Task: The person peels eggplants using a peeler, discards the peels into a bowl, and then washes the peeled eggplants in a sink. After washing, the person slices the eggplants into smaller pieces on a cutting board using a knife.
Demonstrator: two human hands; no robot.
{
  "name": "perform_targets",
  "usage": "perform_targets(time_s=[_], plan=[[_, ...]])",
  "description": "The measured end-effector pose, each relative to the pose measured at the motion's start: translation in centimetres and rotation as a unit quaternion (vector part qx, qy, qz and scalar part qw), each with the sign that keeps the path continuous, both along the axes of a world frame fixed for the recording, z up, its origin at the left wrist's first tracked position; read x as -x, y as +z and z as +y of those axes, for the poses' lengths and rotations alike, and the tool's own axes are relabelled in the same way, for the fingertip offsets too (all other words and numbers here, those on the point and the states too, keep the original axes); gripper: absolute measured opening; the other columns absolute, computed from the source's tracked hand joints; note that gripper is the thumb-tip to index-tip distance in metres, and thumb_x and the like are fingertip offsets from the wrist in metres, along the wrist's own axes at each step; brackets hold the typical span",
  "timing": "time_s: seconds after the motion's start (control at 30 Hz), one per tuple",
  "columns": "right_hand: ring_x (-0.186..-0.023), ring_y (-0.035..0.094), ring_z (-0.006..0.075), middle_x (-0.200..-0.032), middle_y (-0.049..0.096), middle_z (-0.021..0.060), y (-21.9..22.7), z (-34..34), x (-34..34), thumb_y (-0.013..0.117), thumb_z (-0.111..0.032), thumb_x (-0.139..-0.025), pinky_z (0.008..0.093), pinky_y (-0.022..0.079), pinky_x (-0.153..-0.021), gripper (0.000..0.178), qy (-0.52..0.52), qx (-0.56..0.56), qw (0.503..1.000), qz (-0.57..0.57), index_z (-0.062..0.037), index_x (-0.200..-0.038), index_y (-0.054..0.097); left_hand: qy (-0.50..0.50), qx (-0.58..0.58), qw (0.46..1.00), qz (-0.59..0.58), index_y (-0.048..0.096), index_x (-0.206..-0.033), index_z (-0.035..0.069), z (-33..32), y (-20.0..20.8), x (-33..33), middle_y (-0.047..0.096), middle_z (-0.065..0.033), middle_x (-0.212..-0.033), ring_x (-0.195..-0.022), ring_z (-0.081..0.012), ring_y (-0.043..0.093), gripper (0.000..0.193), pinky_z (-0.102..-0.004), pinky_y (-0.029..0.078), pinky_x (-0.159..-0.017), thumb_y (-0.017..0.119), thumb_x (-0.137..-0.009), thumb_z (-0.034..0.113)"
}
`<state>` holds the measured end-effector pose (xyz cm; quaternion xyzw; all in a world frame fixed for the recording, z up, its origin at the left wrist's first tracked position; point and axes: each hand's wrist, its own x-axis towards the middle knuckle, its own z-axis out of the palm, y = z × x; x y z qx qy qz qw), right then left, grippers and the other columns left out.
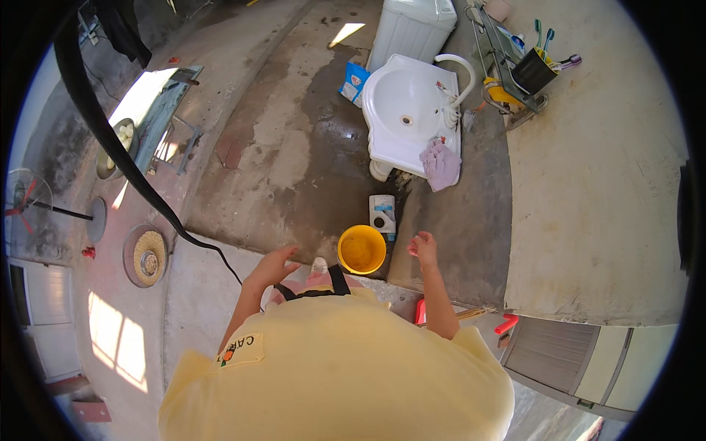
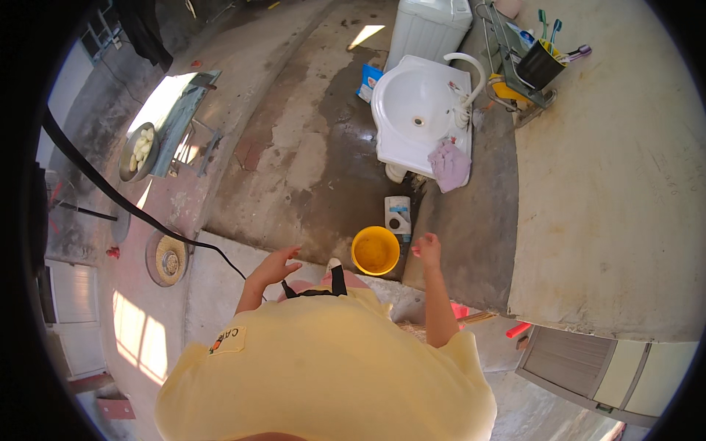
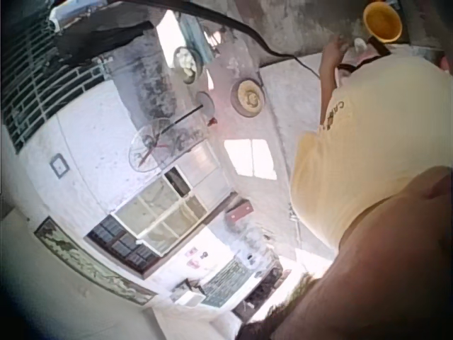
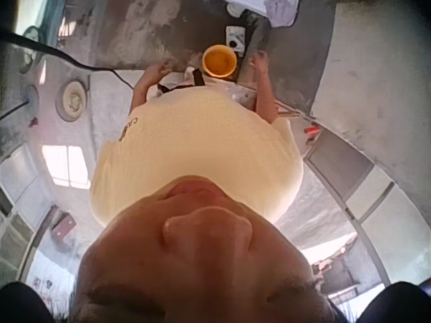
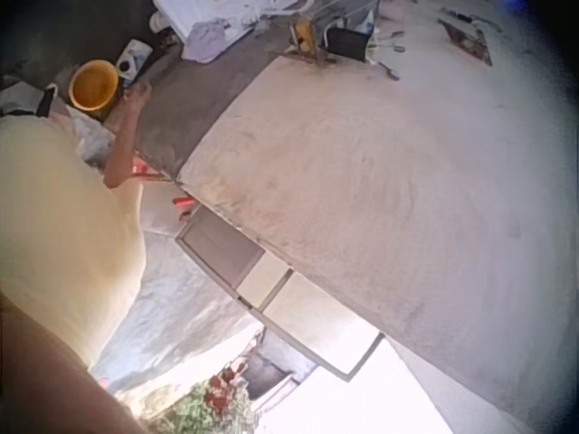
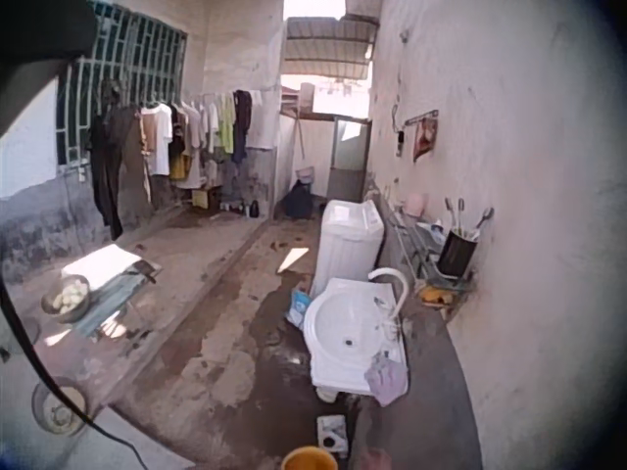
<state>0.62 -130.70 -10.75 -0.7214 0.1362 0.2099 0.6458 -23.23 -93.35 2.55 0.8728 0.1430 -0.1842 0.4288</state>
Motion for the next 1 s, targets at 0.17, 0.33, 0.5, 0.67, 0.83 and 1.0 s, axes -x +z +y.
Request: perform_targets(time_s=[0.17, 0.33, 0.5, 0.67, 0.83, 1.0], plan=[[-0.06, 0.061, 0.015, -0.091, 0.06, 0.0102, 2.4, 5.6, -13.9, 0.057, -0.009, -0.085, 0.0268, 0.05, -0.051, 0.046, 0.061, 0.172, 0.961, -0.206, 0.0013, -0.127, 0.042, -0.041, -0.065, 0.996, -0.056, 0.051, -0.124, 0.003, 6.9, -0.2, -9.7, 0.059, -0.0186, -0.117, -0.107, -0.0315, 0.057, 0.047, -0.0381, 0.045, -0.09, 0.062, -0.084, 0.024], [-0.075, 0.062, 0.0238, -0.097, 0.061, 0.0169, 5.2, 8.5, -28.2, 0.058, -0.009, -0.082, 0.0355, 0.05, -0.064, 0.046, 0.067, 0.312, 0.893, -0.316, -0.0001, -0.125, 0.045, 0.029, 0.028, 0.998, -0.049, 0.055, -0.118, 0.001, 12.7, -2.9, -19.0, 0.065, -0.016, -0.104, -0.094, -0.0268, 0.063, 0.038, -0.0352, 0.05, -0.082, 0.062, -0.084, 0.017], [-0.095, 0.06, 0.0347, -0.101, 0.061, 0.0216, 8.6, 12.9, -40.3, 0.058, -0.011, -0.083, 0.0427, 0.048, -0.08, 0.034, 0.105, 0.497, 0.786, -0.353, 0.0006, -0.115, 0.054, 0.007, 0.156, 0.985, -0.07, 0.055, -0.117, 0.002, 18.0, -4.4, -32.2, 0.065, -0.0101, -0.102, -0.093, -0.0167, 0.061, 0.031, -0.0289, 0.048, -0.081, 0.06, -0.088, 0.013], [-0.1, 0.054, 0.0303, -0.103, 0.054, 0.0137, 5.9, 15.6, -51.2, 0.051, -0.001, -0.08, 0.0402, 0.048, -0.081, 0.028, 0.09, 0.646, 0.633, -0.417, -0.0029, -0.108, 0.054, -0.052, 0.185, 0.979, -0.067, 0.056, -0.115, 0.002, 19.9, -6.3, -46.2, 0.064, -0.008, -0.105, -0.096, -0.0141, 0.06, 0.028, -0.0272, 0.047, -0.085, 0.057, -0.09, 0.015], [-0.097, 0.057, 0.0286, -0.099, 0.056, 0.0121, 2.6, 13.4, -58.6, 0.052, -0.004, -0.082, 0.0399, 0.051, -0.077, 0.02, 0.111, 0.697, 0.576, -0.413, -0.0052, -0.101, 0.056, -0.131, 0.424, 0.888, 0.119, 0.056, -0.115, 0.003, 15.7, -2.4, -56.6, 0.063, -0.01, -0.106, -0.097, -0.0165, 0.061, 0.027, -0.0299, 0.049, -0.086, 0.055, -0.092, 0.019], [-0.077, 0.064, 0.0292, -0.077, 0.062, 0.0164, 2.6, 12.6, -64.7, 0.054, -0.011, -0.084, 0.0408, 0.052, -0.07, 0.013, 0.139, 0.667, 0.634, -0.366, -0.0026, -0.083, 0.063, -0.034, 0.519, 0.834, 0.182, 0.054, -0.113, 0.001, 12.8, -3.7, -67.3, 0.062, -0.0144, -0.108, -0.097, -0.023, 0.062, 0.028, -0.0351, 0.05, -0.087, 0.055, -0.09, 0.017]])
